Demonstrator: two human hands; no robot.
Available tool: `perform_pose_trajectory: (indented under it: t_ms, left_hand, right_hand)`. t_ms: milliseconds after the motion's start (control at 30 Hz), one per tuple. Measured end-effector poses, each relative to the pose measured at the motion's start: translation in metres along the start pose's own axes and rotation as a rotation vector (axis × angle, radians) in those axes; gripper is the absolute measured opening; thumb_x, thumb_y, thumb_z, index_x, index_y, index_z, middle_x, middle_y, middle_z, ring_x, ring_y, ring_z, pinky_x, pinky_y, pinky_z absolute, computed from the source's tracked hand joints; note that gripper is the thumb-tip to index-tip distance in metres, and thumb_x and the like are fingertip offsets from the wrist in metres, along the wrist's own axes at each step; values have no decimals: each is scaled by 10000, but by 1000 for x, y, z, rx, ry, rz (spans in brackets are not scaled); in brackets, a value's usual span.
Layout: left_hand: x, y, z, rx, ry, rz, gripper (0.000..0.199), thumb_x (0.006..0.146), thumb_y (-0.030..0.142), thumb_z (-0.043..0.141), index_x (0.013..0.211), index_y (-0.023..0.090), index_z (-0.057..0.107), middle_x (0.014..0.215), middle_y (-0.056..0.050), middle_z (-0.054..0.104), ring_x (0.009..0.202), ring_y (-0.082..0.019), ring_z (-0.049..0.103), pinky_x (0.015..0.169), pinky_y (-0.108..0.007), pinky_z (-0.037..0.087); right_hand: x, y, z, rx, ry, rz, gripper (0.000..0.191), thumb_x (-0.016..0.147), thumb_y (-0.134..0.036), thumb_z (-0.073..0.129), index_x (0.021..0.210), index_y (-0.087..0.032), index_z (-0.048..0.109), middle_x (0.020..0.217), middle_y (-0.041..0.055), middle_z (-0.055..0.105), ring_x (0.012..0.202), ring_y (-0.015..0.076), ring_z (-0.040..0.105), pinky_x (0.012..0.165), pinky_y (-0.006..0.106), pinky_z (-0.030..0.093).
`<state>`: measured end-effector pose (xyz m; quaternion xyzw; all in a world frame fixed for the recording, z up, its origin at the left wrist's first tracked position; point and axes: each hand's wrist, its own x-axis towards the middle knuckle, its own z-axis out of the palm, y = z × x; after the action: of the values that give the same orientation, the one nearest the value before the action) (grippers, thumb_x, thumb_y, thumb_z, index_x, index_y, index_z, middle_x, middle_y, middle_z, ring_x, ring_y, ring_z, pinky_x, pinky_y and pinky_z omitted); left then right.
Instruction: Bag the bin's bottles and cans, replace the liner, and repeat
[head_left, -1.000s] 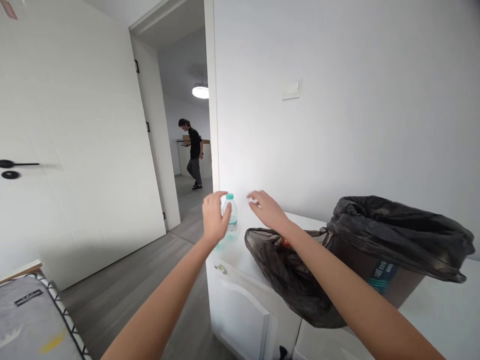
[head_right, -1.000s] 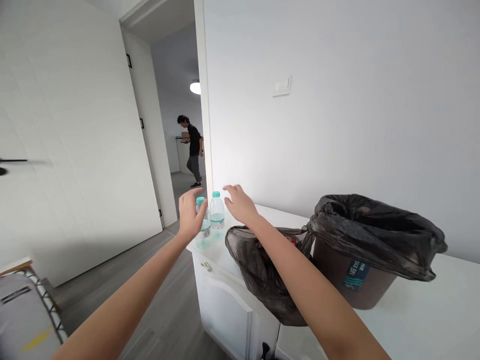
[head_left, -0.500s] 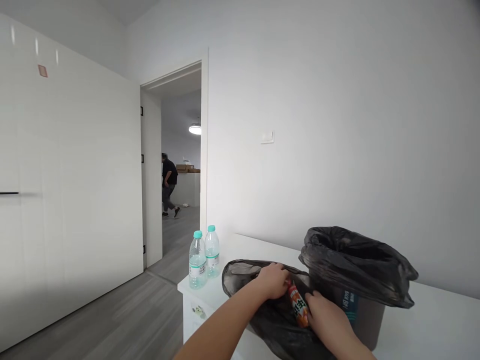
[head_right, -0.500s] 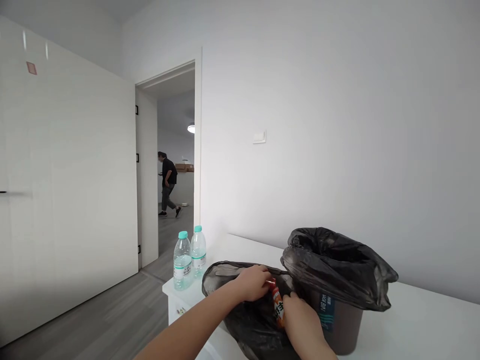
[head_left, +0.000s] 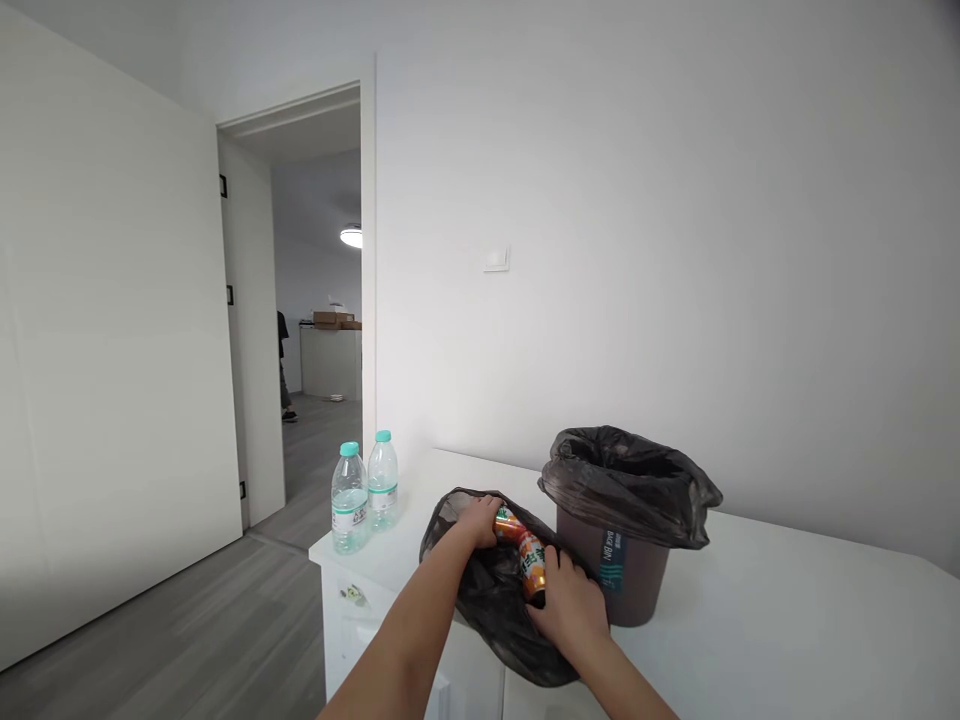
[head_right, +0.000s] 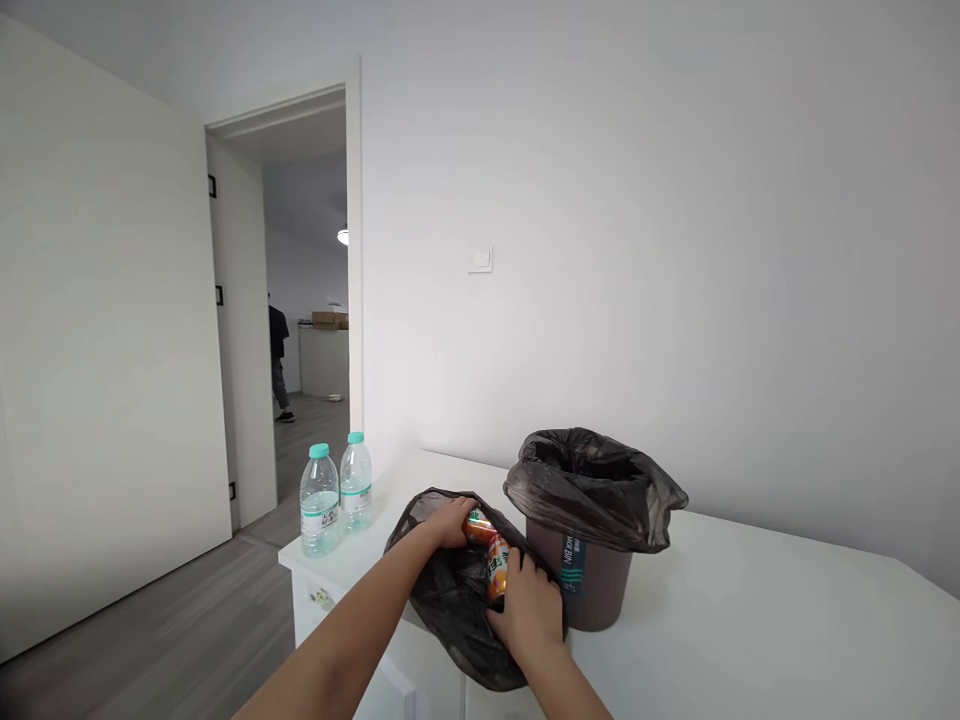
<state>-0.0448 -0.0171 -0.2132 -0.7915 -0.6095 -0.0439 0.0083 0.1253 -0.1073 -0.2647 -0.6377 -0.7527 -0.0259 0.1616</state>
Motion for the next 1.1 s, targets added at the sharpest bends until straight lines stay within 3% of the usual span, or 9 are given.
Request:
perform_pose_trajectory:
  t_ms: [200, 333, 433, 600, 700, 800, 867, 967, 1100]
  left_hand:
    - [-5, 9, 2, 31, -30, -49, 677, 631, 253, 734, 1256, 181, 482, 1271, -159, 596, 1147, -336, 597, 914, -424, 497]
    - [-13, 8, -14, 37, -44, -58, 756, 623, 298, 772, 1291, 151, 449, 1171, -157, 654, 1064, -325, 648, 844, -370, 523]
    - [-23, 9, -31, 60, -28, -36, 699, 635, 339, 786, 1245, 154, 501, 1166, -144, 652, 1037, -307, 652, 835, -345, 528]
    - [-43, 21, -54, 153, 64, 15, 446, 692, 173, 725, 1121, 144, 606, 1264, -154, 577, 1110, -313, 587, 915, -376, 496]
    - [-61, 27, -58, 212, 151, -13, 464, 698, 89, 685, 1152, 125, 598, 1378, -191, 472, 1193, -360, 500, 938, -456, 473]
    - [-87, 27, -60, 183, 294, -41, 496, 751, 160, 664, 1234, 126, 552, 1401, -194, 433, 1223, -374, 452, 952, -497, 454]
    - [-107, 24, -62, 36, 443, -39, 555, 758, 246, 689, 1281, 160, 526, 1357, -160, 474, 1206, -353, 469, 964, -475, 453]
    - [-136, 18, -67, -396, 603, -13, 640, 752, 345, 731, 1339, 240, 496, 1318, -96, 525, 1186, -299, 513, 1003, -418, 441]
    - [-165, 21, -73, -1156, 544, -1, 596, 803, 429, 704, 1337, 244, 513, 1332, -80, 559, 1189, -283, 546, 955, -369, 478]
  right_hand:
    - [-18, -10, -24, 28, -9, 28, 464, 783, -168, 590, 1234, -129, 489, 1186, 166, 560, 1022, 288, 639, 784, 352, 517]
    - [-26, -9, -53, 90, 0, 30, 379, 840, -182, 545, 1209, -118, 489, 1160, 154, 566, 994, 258, 656, 775, 324, 513]
    - [-27, -5, -70, 155, -1, 37, 313, 876, -235, 533, 1166, -122, 497, 1155, 149, 582, 986, 247, 661, 768, 310, 506]
    - [-25, 3, -86, 146, 52, 35, 217, 886, -264, 540, 1080, -166, 545, 1096, 123, 643, 965, 252, 664, 751, 311, 484]
    - [-24, 8, -90, 182, 83, 57, 230, 875, -303, 557, 1063, -173, 574, 1064, 115, 674, 954, 260, 663, 752, 324, 476]
    - [-24, 16, -91, 231, 80, 106, 273, 839, -368, 582, 1049, -195, 607, 1085, 103, 679, 969, 269, 652, 751, 344, 476]
    - [-26, 22, -91, 259, 125, 126, 308, 819, -415, 574, 1040, -207, 626, 1102, 107, 676, 975, 284, 643, 745, 365, 477]
    - [-29, 31, -97, 345, 246, 88, 380, 778, -489, 571, 1021, -207, 651, 1072, 122, 679, 999, 320, 620, 785, 413, 477]
    - [-33, 38, -120, 650, 286, 101, 432, 676, -572, 644, 922, -218, 685, 1012, 97, 688, 979, 320, 616, 811, 435, 486]
